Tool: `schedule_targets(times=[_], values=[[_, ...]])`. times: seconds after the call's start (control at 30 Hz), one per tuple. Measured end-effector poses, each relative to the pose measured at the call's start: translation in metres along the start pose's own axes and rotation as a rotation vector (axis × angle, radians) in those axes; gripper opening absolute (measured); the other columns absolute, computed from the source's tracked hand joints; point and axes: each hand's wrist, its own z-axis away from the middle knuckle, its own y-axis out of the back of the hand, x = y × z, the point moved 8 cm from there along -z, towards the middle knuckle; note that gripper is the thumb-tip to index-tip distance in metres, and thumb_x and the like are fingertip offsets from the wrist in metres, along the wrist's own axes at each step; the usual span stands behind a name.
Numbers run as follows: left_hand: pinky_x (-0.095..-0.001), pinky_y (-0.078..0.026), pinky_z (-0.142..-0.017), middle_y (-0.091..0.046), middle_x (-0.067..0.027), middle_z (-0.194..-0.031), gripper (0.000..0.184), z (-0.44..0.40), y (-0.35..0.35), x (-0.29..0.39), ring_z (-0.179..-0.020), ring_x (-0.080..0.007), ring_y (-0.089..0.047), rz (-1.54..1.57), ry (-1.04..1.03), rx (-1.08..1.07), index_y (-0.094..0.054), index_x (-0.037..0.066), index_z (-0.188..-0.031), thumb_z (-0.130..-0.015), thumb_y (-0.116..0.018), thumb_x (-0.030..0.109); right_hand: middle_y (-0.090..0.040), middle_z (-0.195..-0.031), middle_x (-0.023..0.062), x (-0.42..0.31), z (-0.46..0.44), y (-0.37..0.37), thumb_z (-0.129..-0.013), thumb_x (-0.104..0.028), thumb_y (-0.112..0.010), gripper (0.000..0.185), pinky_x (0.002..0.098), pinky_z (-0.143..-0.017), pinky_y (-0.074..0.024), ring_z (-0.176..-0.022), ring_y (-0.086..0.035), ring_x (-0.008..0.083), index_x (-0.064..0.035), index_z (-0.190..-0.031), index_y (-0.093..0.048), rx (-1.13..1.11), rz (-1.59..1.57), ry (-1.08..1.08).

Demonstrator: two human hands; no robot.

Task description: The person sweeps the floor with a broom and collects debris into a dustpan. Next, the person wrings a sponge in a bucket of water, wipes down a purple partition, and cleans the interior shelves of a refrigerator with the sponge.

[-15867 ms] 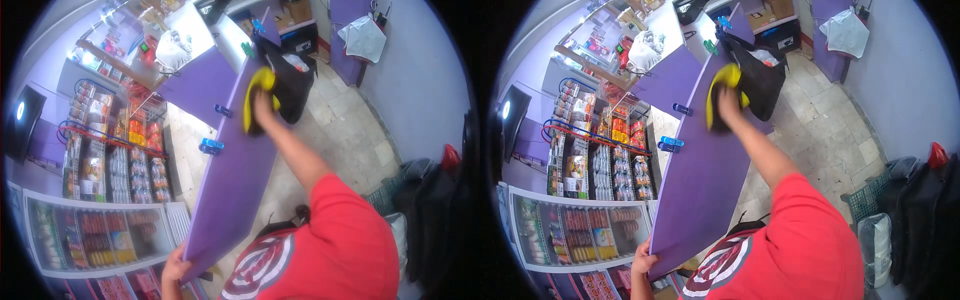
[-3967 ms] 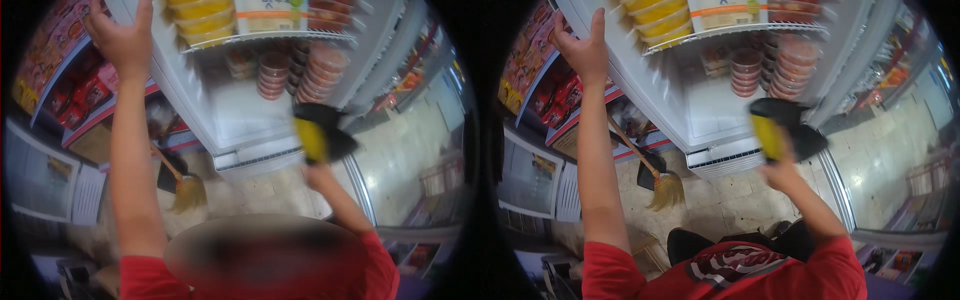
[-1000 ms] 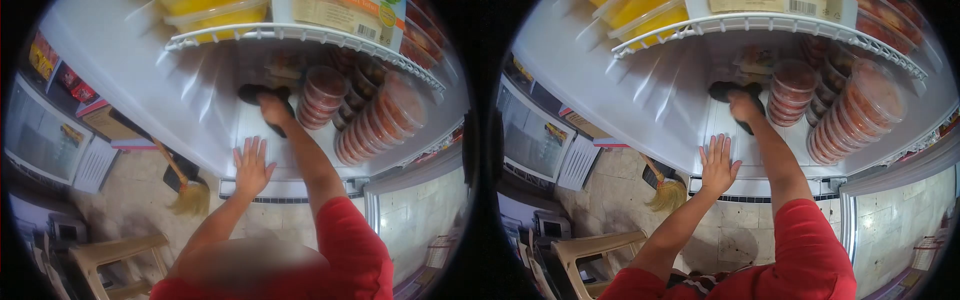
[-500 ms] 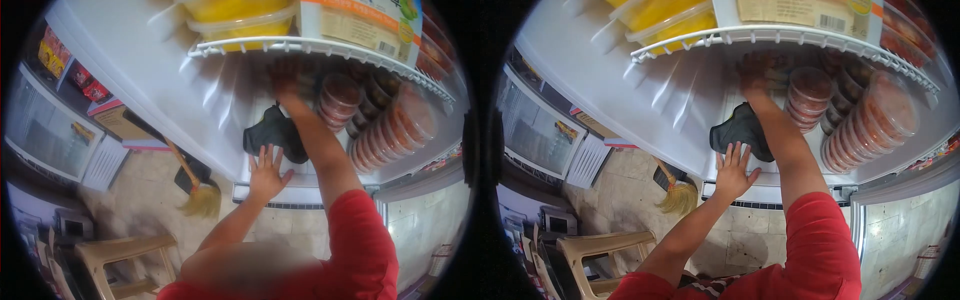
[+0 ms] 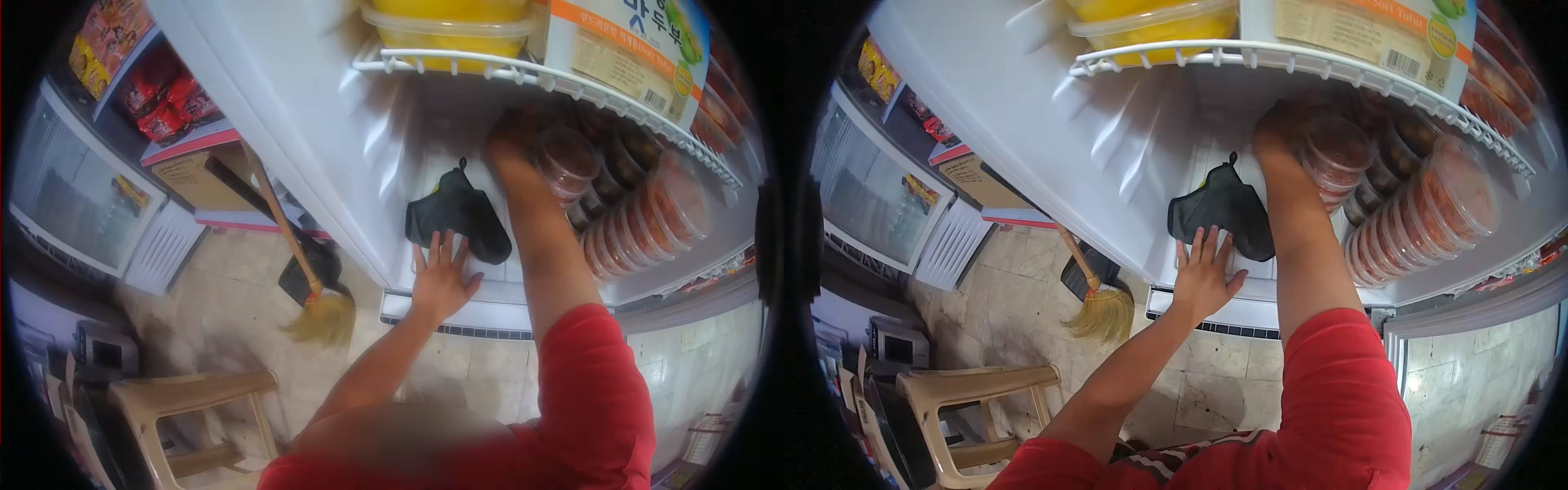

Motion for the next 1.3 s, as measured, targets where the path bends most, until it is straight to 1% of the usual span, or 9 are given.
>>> schedule_targets(times=[0.13, 0.37, 0.4, 0.47, 0.63, 0.77, 0.83, 1.0, 1.3], values=[[-0.0607, -0.016, -0.106, -0.034, -0.0165, -0.143, 0.068, -0.001, 0.002, 0.0, -0.136, -0.0354, -0.022, 0.018, -0.002, 0.003, -0.039, 0.011, -0.138, -0.085, -0.049, 0.051, -0.054, -0.124, 0.0155, -0.007, 0.036, 0.06, -0.09, -0.017, -0.041, 0.038, 0.0549, -0.105, -0.0232, -0.123, -0.043, 0.0294, -0.0057, -0.122, -0.057, -0.429, 0.213, 0.318], [-0.0625, -0.014, -0.105, -0.029, -0.0183, -0.145, 0.07, -0.002, 0.009, -0.003, -0.137, -0.0364, -0.02, 0.096, -0.007, 0.077, -0.04, 0.007, -0.136, -0.082, -0.053, 0.05, -0.05, -0.127, 0.0219, -0.028, 0.094, 0.118, -0.081, -0.01, -0.045, 0.042, 0.0471, -0.104, -0.0302, -0.122, -0.045, 0.0339, 0.0015, -0.119, -0.057, 0.15, -0.382, 0.528], [-0.0629, -0.014, -0.105, -0.027, -0.0187, -0.146, 0.071, 0.0, 0.01, -0.003, -0.137, -0.0367, -0.019, 0.072, -0.017, 0.091, -0.041, 0.006, -0.135, -0.082, -0.054, 0.05, -0.044, -0.133, 0.0231, -0.037, 0.125, 0.141, -0.083, -0.017, -0.049, 0.045, 0.0451, -0.104, -0.0314, -0.126, -0.039, 0.0359, 0.0014, -0.124, -0.052, -0.614, -0.435, 0.689], [-0.0634, -0.014, -0.105, -0.025, -0.0191, -0.146, 0.071, 0.005, 0.009, -0.003, -0.138, -0.0371, -0.018, 0.049, -0.021, 0.105, -0.041, 0.005, -0.134, -0.081, -0.055, 0.05, -0.042, -0.134, 0.0246, -0.036, 0.197, 0.153, -0.086, -0.031, -0.053, 0.051, 0.046, -0.104, -0.0319, -0.131, -0.032, 0.0374, 0.0021, -0.125, -0.051, -0.76, -1.096, 1.028], [-0.0658, -0.014, -0.103, -0.02, -0.0192, -0.148, 0.072, 0.005, 0.009, -0.001, -0.138, -0.0383, -0.014, 0.11, -0.031, 0.144, -0.042, 0.004, -0.133, -0.08, -0.056, 0.051, -0.04, -0.138, 0.022, -0.04, 0.2, 0.105, -0.085, -0.05, -0.052, 0.065, 0.0447, -0.108, -0.027, -0.133, -0.029, 0.0371, -0.0001, -0.127, -0.05, -0.546, -0.92, 0.908], [-0.0674, -0.014, -0.102, -0.02, -0.0188, -0.148, 0.075, 0.0, 0.014, -0.004, -0.139, -0.0381, -0.013, 0.116, 0.003, 0.062, -0.038, 0.006, -0.136, -0.079, -0.057, 0.051, -0.035, -0.142, 0.0224, -0.071, 0.119, 0.024, -0.084, -0.06, -0.045, 0.076, 0.0418, -0.113, -0.0135, -0.135, -0.025, 0.0356, -0.0004, -0.131, -0.046, -0.517, -0.433, 0.339], [-0.0681, -0.014, -0.102, -0.02, -0.0188, -0.148, 0.078, -0.002, 0.014, -0.002, -0.139, -0.0377, -0.011, 0.111, -0.003, 0.018, -0.034, 0.007, -0.139, -0.079, -0.058, 0.051, -0.047, -0.13, 0.0251, -0.066, 0.084, 0.036, -0.084, -0.055, -0.05, 0.069, 0.0413, -0.107, -0.0287, -0.125, -0.04, 0.0376, 0.0007, -0.125, -0.051, -0.206, -0.532, 0.242], [-0.0682, -0.013, -0.102, -0.019, -0.019, -0.148, 0.083, -0.005, 0.004, -0.004, -0.139, -0.0375, -0.009, 0.061, 0.004, -0.07, -0.029, 0.009, -0.142, -0.078, -0.059, 0.052, -0.065, -0.09, 0.0167, -0.06, 0.02, 0.036, -0.08, -0.035, -0.059, 0.034, 0.0429, -0.076, -0.0497, -0.082, -0.061, 0.0403, -0.0078, -0.099, -0.064, -0.184, -0.726, 0.398], [-0.0691, -0.008, -0.102, -0.014, -0.0218, -0.15, 0.085, -0.004, 0.003, 0.004, -0.139, -0.0395, -0.009, 0.083, -0.005, -0.06, -0.028, 0.006, -0.142, -0.078, -0.058, 0.054, -0.057, -0.114, 0.0188, -0.113, 0.092, 0.005, -0.086, -0.013, -0.047, 0.03, 0.0426, -0.094, -0.0396, -0.111, -0.05, 0.0339, -0.0007, -0.111, -0.056, -0.243, -0.832, 0.57]])
